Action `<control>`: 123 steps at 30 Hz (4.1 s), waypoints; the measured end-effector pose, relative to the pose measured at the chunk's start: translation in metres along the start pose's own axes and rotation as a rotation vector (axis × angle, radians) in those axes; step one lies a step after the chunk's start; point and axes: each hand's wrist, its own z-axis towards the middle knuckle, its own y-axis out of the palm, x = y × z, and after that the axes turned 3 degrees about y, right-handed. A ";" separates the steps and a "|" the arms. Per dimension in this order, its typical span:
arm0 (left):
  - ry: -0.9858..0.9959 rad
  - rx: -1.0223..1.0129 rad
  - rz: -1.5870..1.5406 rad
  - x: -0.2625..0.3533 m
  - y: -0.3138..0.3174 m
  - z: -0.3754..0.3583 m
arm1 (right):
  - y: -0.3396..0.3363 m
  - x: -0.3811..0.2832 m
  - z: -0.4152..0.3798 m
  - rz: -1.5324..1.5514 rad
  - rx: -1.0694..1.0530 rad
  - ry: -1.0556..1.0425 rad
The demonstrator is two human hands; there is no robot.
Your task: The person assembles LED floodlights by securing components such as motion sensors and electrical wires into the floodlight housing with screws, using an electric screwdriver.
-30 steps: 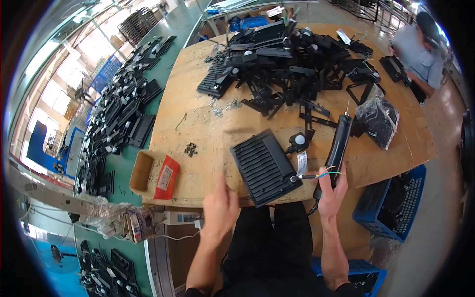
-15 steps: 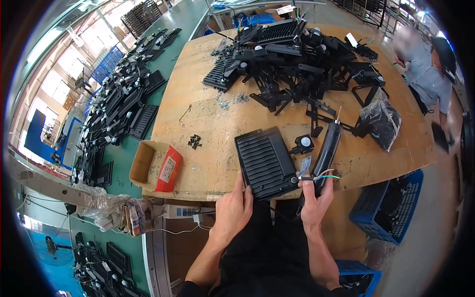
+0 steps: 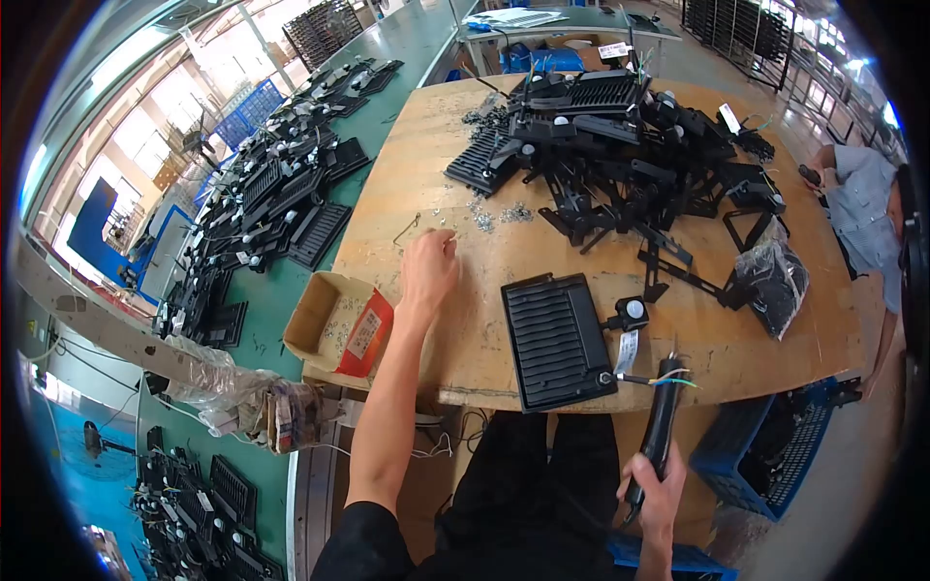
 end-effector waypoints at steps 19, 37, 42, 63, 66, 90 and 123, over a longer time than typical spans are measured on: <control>0.138 0.008 0.415 0.016 -0.013 -0.094 | -0.002 0.019 -0.004 -0.030 -0.015 0.040; 0.046 0.350 -0.144 0.036 -0.067 -0.068 | 0.003 0.011 -0.066 -0.042 0.036 -0.428; -0.263 0.083 -0.596 0.079 -0.084 -0.130 | 0.020 0.005 -0.060 -0.519 -0.390 -0.230; -0.589 -0.563 -1.369 0.096 -0.108 -0.207 | 0.025 -0.009 -0.058 -0.674 -0.670 0.068; -0.562 -0.438 -1.330 0.087 -0.113 -0.204 | 0.022 -0.019 -0.059 -0.550 -0.707 -0.065; -0.258 -1.000 -0.966 0.076 -0.154 -0.157 | 0.012 -0.009 -0.052 -0.647 -0.836 0.057; 0.190 -0.071 0.311 -0.040 0.041 0.039 | -0.004 0.019 -0.034 -0.322 -0.373 0.028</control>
